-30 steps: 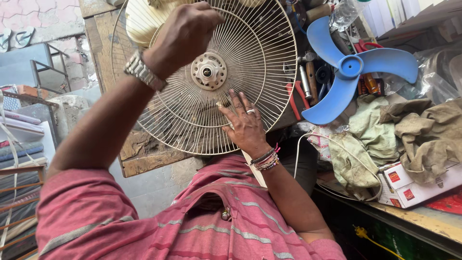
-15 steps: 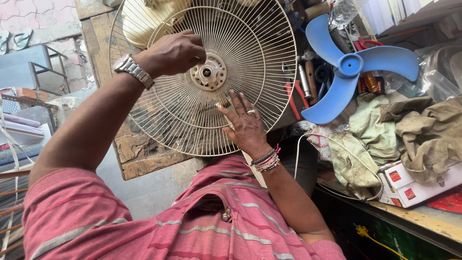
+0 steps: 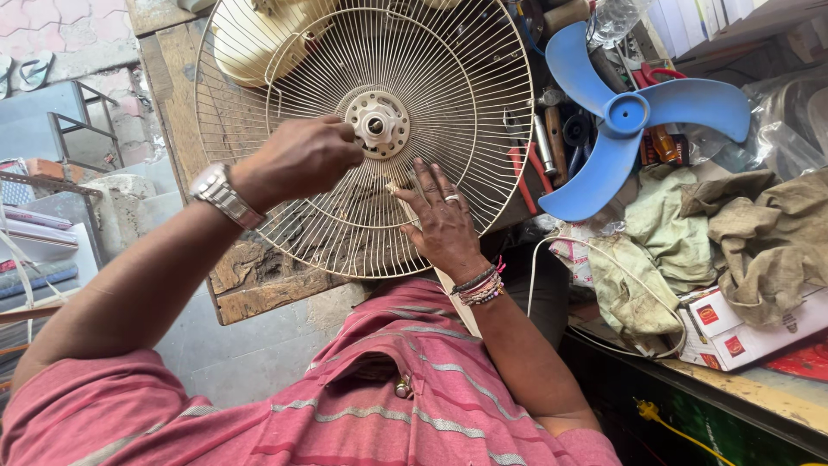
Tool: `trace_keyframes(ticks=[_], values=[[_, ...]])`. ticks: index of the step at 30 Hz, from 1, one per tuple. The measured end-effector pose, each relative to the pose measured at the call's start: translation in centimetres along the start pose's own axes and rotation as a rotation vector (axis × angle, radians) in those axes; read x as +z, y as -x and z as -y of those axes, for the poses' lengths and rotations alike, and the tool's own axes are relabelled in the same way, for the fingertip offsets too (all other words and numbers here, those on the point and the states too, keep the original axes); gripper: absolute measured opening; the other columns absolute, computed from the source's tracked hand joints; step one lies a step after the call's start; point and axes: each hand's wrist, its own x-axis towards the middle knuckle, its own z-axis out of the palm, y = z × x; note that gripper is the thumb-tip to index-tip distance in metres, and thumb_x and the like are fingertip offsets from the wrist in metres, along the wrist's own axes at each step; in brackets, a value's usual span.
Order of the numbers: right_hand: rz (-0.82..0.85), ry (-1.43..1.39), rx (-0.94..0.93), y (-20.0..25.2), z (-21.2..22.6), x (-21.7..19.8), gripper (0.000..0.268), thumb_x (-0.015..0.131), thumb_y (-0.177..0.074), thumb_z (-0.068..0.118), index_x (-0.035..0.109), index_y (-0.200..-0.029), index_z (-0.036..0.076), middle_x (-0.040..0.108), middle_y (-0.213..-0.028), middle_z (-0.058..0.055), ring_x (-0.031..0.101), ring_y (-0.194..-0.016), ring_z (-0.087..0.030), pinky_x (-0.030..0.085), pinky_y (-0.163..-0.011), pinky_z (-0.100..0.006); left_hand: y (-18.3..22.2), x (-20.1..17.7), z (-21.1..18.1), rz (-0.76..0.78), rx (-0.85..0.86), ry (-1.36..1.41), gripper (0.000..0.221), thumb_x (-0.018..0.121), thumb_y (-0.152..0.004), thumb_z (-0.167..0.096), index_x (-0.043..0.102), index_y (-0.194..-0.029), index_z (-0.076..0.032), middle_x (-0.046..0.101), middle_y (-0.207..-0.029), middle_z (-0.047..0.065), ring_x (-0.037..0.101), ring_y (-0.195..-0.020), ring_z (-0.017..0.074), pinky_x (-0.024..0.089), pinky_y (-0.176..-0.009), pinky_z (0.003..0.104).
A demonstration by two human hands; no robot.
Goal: The person disassembles a table fan by removing the blue blades and the front metal cage. They then remove the central hub and motor cover, apply lubricant to the motor shaft, and reassemble the components in reverse order.
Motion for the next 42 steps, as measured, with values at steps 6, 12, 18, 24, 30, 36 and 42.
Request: trace_keyframes(ticks=[6, 12, 18, 24, 30, 36, 42], values=[[0.001, 0.012, 0.001, 0.0, 0.0, 0.2, 0.069, 0.081, -0.082, 0.037, 0.048, -0.143, 0.033, 0.023, -0.168, -0.009, 0.023, -0.154, -0.032, 0.026, -0.122, -0.052, -2.7, -0.6, 0.7, -0.097, -0.57, 0.372, 0.009, 0.06, -0.096, -0.006, 0.064, -0.088, -0.004, 0.07, -0.088, 0.014, 0.062, -0.066, 0.0172, 0.052, -0.053, 0.026], [-0.018, 0.04, -0.023, 0.0, 0.6, 0.2, 0.073, 0.082, -0.081, 0.036, 0.047, -0.145, 0.031, 0.023, -0.168, -0.011, 0.023, -0.154, -0.033, 0.026, -0.121, -0.054, -5.4, -3.1, 3.6, -0.177, -0.821, 1.5, 0.006, 0.051, -0.104, -0.006, 0.054, -0.105, -0.001, 0.073, -0.098, 0.02, 0.073, -0.072, 0.0208, 0.062, -0.059, 0.028], [0.015, 0.062, -0.012, 0.2, 1.4, -0.3, 0.078, 0.083, -0.079, 0.034, 0.045, -0.147, 0.03, 0.024, -0.168, -0.011, 0.023, -0.154, -0.034, 0.025, -0.121, -0.059, -10.0, -1.6, 2.6, 0.227, -0.656, 1.197, 0.011, 0.049, -0.104, -0.009, 0.057, -0.106, -0.001, 0.074, -0.094, 0.018, 0.075, -0.078, 0.021, 0.065, -0.07, 0.031], [0.017, 0.057, -0.014, 0.1, 1.7, -0.2, 0.076, 0.083, -0.078, 0.035, 0.049, -0.145, 0.031, 0.022, -0.168, -0.009, 0.023, -0.154, -0.033, 0.026, -0.122, -0.057, -11.2, -0.7, 3.7, 0.393, -0.516, 0.8, 0.016, 0.049, -0.104, -0.014, 0.059, -0.106, -0.001, 0.074, -0.097, 0.014, 0.075, -0.082, 0.0178, 0.066, -0.077, 0.03], [0.015, -0.01, 0.009, -0.1, 0.4, 0.0, 0.072, 0.082, -0.08, 0.036, 0.05, -0.144, 0.032, 0.021, -0.169, -0.008, 0.023, -0.155, -0.032, 0.026, -0.123, -0.055, -4.7, -2.5, 6.3, 0.156, -0.754, 0.688, 0.02, 0.049, -0.109, -0.017, 0.055, -0.105, 0.002, 0.067, -0.091, 0.016, 0.066, -0.074, 0.0217, 0.059, -0.067, 0.033], [0.048, 0.07, 0.015, 0.1, 0.8, 0.5, 0.065, 0.081, -0.082, 0.037, 0.053, -0.14, 0.031, 0.023, -0.169, -0.009, 0.022, -0.155, -0.033, 0.024, -0.123, -0.056, 0.1, 2.6, -1.8, -0.017, -0.006, 0.592, 0.019, 0.059, -0.096, -0.016, 0.06, -0.101, 0.002, 0.065, -0.081, 0.008, 0.064, -0.065, 0.0149, 0.056, -0.059, 0.029], [0.028, 0.102, -0.02, 0.4, 1.9, 0.8, 0.068, 0.081, -0.082, 0.039, 0.054, -0.143, 0.028, 0.022, -0.168, -0.009, 0.022, -0.155, -0.033, 0.022, -0.123, -0.056, -7.9, 5.0, -0.7, -0.127, 0.106, 0.362, 0.023, 0.031, -0.111, -0.006, 0.049, -0.097, 0.0, 0.041, -0.054, -0.002, 0.038, -0.038, 0.0087, 0.032, -0.03, 0.024]])
